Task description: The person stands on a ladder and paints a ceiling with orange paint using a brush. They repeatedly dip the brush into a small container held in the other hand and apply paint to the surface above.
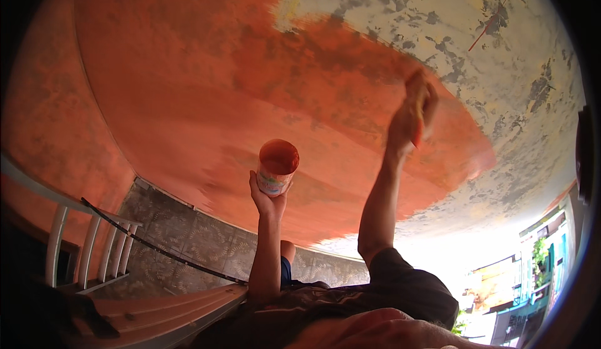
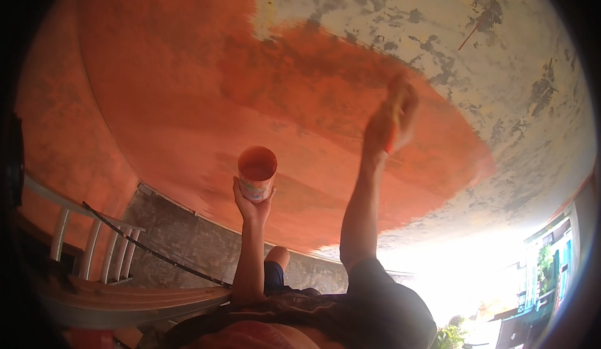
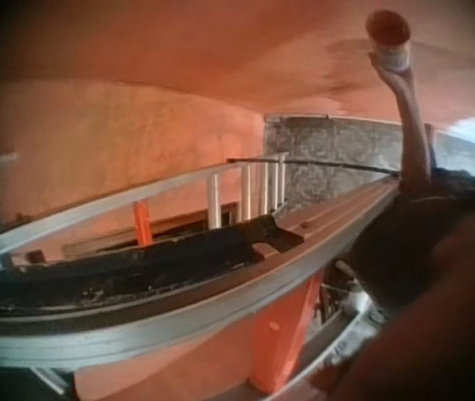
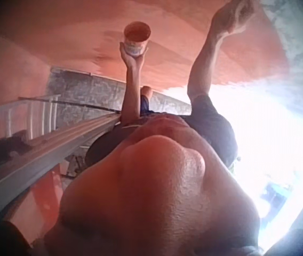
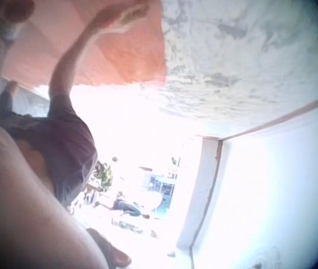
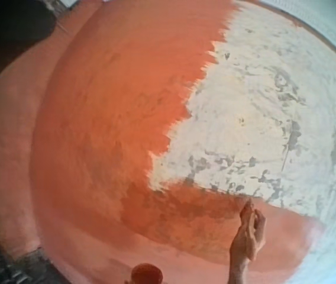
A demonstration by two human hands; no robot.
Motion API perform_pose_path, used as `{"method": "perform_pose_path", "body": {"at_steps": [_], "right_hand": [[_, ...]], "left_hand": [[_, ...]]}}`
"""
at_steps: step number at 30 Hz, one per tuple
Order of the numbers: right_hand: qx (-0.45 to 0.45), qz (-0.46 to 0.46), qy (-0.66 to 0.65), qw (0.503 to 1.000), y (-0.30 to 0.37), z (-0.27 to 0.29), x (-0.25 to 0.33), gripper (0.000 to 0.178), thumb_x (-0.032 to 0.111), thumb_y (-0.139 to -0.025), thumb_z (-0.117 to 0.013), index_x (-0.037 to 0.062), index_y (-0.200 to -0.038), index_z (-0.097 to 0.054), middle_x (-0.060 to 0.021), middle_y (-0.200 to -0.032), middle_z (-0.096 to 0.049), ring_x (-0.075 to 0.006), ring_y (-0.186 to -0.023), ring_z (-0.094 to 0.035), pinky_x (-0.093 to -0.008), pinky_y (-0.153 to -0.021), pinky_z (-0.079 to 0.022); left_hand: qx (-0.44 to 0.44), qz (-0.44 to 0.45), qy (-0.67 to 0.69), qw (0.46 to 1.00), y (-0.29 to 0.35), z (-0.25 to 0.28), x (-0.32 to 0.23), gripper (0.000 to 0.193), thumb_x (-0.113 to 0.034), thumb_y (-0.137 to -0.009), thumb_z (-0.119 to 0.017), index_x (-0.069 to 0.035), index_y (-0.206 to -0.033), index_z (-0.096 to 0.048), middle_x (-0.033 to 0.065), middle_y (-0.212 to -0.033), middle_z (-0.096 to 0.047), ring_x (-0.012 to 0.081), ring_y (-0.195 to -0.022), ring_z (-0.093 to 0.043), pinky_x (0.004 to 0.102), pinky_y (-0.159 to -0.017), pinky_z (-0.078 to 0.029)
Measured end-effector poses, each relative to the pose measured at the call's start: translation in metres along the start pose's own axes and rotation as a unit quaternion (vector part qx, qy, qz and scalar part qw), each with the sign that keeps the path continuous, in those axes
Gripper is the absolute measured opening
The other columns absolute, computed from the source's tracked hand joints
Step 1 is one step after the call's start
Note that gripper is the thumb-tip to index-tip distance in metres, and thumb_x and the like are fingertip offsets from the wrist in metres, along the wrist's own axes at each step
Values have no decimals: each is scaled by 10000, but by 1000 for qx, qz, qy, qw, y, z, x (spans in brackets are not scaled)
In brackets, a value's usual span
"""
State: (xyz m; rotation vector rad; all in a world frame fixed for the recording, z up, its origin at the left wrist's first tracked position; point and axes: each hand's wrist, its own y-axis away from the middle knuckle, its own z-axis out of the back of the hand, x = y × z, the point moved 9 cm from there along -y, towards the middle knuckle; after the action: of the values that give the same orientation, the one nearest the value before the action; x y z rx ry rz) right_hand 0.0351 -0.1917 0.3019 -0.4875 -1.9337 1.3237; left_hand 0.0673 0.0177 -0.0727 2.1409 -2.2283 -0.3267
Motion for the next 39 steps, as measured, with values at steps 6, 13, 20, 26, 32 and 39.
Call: {"method": "perform_pose_path", "body": {"at_steps": [6, 13, 20, 26, 32, 39], "right_hand": [[250, 159, 271, 916, 59, -184, 51, 730, -19, -682, -753, 50, -1359, -488, -190, -1246, -562, -368, -1134, -594, -461, -889, -537], [381, 228, 62, 894, 100, -310, 81, 552, 81, -787, -704, 77, -1297, -494, -209, -1059, -624, -419, -896, -651, -530, -704, -549], [171, 66, 58, 981, 28, -156, 33, 221, 115, -965, -581, 58, -1178, -589, -147, -1080, -706, -326, -816, -701, -420, -667, -564], [154, -9, -31, 988, 35, -137, 57, 195, 155, -1016, -566, 35, -1164, -606, -89, -1049, -714, -228, -896, -688, -340, -761, -554], [370, 62, 97, 922, 74, -253, 22, 283, 223, -985, -592, 104, -1241, -572, -205, -1054, -694, -417, -904, -699, -505, -722, -544], [131, -12, -66, 989, 66, -143, 31, 270, 151, -1007, -541, 78, -1263, -589, -180, -1091, -665, -331, -972, -702, -390, -833, -557]], "left_hand": [[16, 7, 5, 1000, -4, -2, -3, 646, -632, -950, -514, -187, -1416, -469, 50, -1402, -527, 256, -1260, -528, 493, -981, -420], [-7, -20, -4, 1000, -1, -3, -13, 641, -631, -954, -505, -181, -1410, -477, 53, -1388, -536, 253, -1240, -538, 493, -945, -450], [3, -24, 23, 999, -3, -4, -23, 629, -621, -962, -500, -176, -1406, -481, 53, -1381, -544, 247, -1216, -555, 490, -934, -461], [-2, -23, 29, 999, -7, 2, -20, 615, -614, -964, -504, -169, -1389, -497, 54, -1369, -555, 242, -1211, -561, 482, -921, -472], [-9, -18, 28, 999, -1, 1, -10, 643, -592, -972, -519, -136, -1424, -474, 95, -1398, -545, 296, -1225, -567, 512, -928, -516], [4, -45, 54, 998, -15, 1, -32, 551, -586, -968, -517, -174, -1333, -523, 36, -1308, -585, 235, -1158, -584, 470, -862, -479]]}}
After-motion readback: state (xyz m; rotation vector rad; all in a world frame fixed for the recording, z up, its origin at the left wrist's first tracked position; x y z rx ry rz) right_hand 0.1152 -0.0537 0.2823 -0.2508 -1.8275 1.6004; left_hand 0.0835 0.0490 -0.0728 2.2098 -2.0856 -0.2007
